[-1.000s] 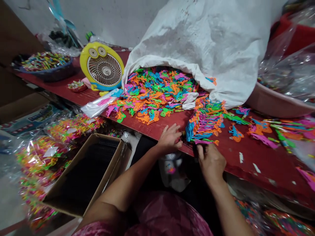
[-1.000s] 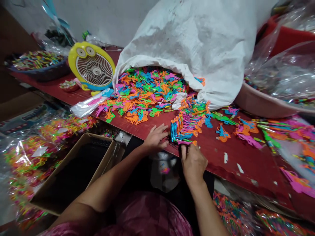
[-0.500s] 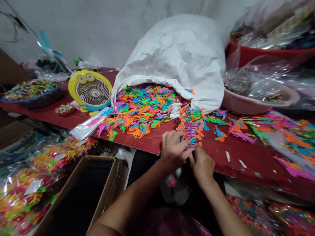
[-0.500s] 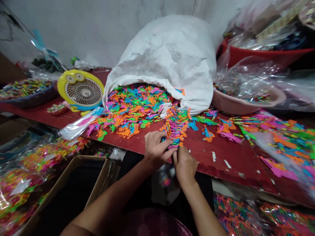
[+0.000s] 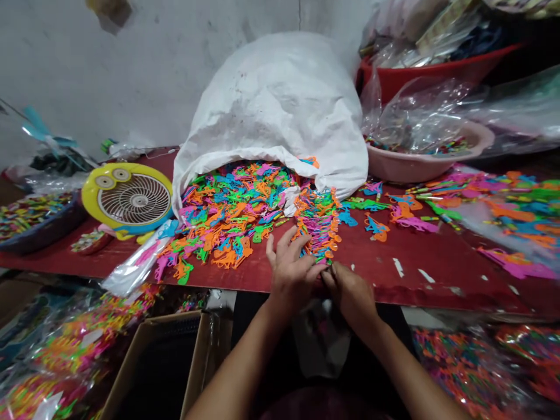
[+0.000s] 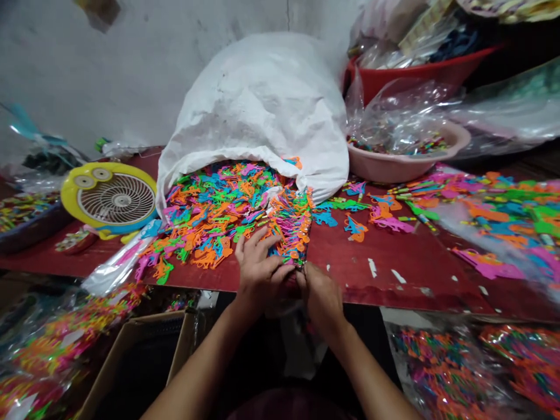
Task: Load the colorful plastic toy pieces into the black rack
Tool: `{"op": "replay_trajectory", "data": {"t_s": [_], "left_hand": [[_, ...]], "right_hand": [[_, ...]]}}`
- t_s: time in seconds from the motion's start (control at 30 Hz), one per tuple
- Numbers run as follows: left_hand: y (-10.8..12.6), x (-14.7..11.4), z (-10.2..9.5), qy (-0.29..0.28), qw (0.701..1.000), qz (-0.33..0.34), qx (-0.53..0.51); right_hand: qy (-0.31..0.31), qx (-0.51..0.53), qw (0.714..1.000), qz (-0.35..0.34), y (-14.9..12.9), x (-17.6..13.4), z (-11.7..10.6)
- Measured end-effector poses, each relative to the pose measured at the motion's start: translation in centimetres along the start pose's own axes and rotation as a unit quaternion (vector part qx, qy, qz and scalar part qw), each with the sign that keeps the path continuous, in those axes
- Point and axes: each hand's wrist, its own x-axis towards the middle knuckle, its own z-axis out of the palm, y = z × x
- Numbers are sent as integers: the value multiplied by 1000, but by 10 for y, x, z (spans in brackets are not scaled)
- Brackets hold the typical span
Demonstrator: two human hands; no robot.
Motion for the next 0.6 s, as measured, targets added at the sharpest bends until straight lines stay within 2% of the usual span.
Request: {"op": "replay_trajectory", "data": {"t_s": [0.07,0.13,0.23,0.3,0.5,0.6], "left_hand": [[1,4,-6,-21,1000,16,13],[3,9,-12,-31,999,31,23],[8,16,-20,-44,998,42,22],[10,20,-22,-49,998,47,18],[10,30,-24,-74,995,67,7],[9,33,-27,-88,993,73,-4]], "right_hand": [[-19,74,997,15,6,3,-7],[-53,160,984,65,13,7,-14],[-93,289,943,136,21,13,-21],[-100,338,922,157,23,16,-23],[-94,346,917,176,19,17,-22],[-89,345,922,152,15,16,-21]]}}
